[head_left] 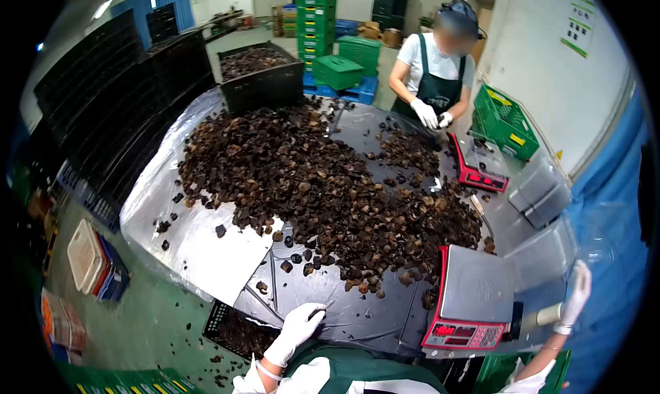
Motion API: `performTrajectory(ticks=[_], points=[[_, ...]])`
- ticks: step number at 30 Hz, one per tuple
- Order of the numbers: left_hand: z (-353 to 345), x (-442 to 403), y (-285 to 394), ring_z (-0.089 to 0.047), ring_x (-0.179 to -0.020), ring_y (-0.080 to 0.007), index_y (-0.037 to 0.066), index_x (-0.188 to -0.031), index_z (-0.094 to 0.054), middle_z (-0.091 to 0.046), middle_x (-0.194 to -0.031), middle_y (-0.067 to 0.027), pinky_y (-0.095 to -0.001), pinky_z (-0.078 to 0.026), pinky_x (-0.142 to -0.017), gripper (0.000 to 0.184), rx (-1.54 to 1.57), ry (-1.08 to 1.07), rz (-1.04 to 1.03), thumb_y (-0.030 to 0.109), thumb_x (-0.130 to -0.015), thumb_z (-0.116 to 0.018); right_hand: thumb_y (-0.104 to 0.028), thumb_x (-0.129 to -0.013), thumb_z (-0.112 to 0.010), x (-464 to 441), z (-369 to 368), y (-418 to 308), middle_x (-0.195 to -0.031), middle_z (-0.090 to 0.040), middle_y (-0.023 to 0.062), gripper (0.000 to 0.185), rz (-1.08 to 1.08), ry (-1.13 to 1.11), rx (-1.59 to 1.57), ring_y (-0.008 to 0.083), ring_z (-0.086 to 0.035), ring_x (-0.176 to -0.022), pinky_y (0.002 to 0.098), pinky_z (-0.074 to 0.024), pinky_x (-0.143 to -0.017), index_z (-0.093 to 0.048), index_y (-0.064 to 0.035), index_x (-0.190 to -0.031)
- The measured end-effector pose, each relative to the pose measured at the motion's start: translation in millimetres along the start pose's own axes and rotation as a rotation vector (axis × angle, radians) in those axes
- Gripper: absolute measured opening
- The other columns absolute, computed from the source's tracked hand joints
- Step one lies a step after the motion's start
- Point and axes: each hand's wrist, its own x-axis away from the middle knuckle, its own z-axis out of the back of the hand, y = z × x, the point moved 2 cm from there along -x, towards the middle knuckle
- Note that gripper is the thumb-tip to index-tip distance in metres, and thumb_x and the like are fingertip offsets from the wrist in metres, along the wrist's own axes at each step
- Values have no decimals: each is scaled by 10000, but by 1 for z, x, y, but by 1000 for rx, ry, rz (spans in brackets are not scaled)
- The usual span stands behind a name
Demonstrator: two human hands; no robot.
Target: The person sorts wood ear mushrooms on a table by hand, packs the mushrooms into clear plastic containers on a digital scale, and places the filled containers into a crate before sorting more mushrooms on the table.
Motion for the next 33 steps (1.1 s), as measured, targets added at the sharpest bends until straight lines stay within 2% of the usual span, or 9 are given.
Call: performTrajectory(ticks=[6,11,13,17,20,23,27,29,33], points=[[32,-16,-26,-598,-1016,-315,40,-1045,-640,-638,-1043,-152,-367,-466,-890,233,-57,-46,-33,171,-853,-623,-54,-777,-639,142,-104,-65,-1006,-640,146,74,242,-419,293,321,-607,-955,379,-470,-873,-625,-13,-837],[38,-47,-63,-523,-1156,-338,42,-1162,-598,-581,-1203,-173,-403,-402,-1005,369,-147,114,-185,176,-824,-660,-254,-655,-780,192,-124,-29,-1144,-621,112,377,251,-747,581,292,-584,-1062,388,-464,-914,-662,-87,-972],[36,-55,-63,-489,-1199,-342,36,-1213,-567,-541,-1263,-187,-401,-377,-1031,425,-142,167,-160,172,-822,-663,-341,-648,-794,182,-121,-56,-1237,-577,160,625,185,-663,519,335,-548,-1135,406,-445,-961,-603,-81,-1184],[32,-85,-82,-447,-1252,-328,-2,-1298,-482,-493,-1327,-181,-392,-333,-1070,488,26,375,-50,107,-845,-628,-267,-709,-760,163,-149,-106,-1225,-583,162,568,128,-462,232,321,-551,-1151,389,-426,-994,-590,-35,-1199],[38,-115,-100,-408,-1292,-321,-8,-1346,-434,-451,-1372,-195,-397,-296,-1093,480,141,517,90,116,-902,-567,-131,-679,-757,169,-196,-140,-1231,-584,154,560,91,-554,92,317,-544,-1162,384,-413,-1014,-589,-39,-1205],[48,-146,-97,-304,-1366,-344,12,-1408,-375,-352,-1460,-209,-423,-203,-1136,529,-95,530,6,170,-929,-535,-161,-723,-754,178,-265,-139,-1327,-519,157,659,193,-683,-85,317,-465,-1260,373,-349,-1070,-501,-51,-1321],[44,-182,-97,-242,-1394,-364,19,-1395,-397,-260,-1503,-230,-433,-174,-1145,522,-232,439,28,203,-928,-539,-267,-795,-727,172,-353,-91,-1425,-399,187,744,-173,-683,-249,323,-382,-1318,382,-288,-1103,-379,-43,-1413],[30,-193,-106,-283,-1372,-370,22,-1372,-431,-335,-1462,-234,-429,-204,-1138,506,-206,472,15,217,-922,-557,-305,-786,-737,161,-378,-93,-1451,-359,188,774,-364,-654,-355,366,-345,-1331,425,-297,-1094,-367,-81,-1428],[1,-208,-87,-341,-1339,-360,48,-1380,-432,-364,-1451,-210,-430,-246,-1122,525,-127,420,-77,198,-900,-582,-373,-767,-744,158,-417,-60,-1481,-307,196,806,-58,-492,16,421,-300,-1339,472,-306,-1081,-361,-145,-1440]])
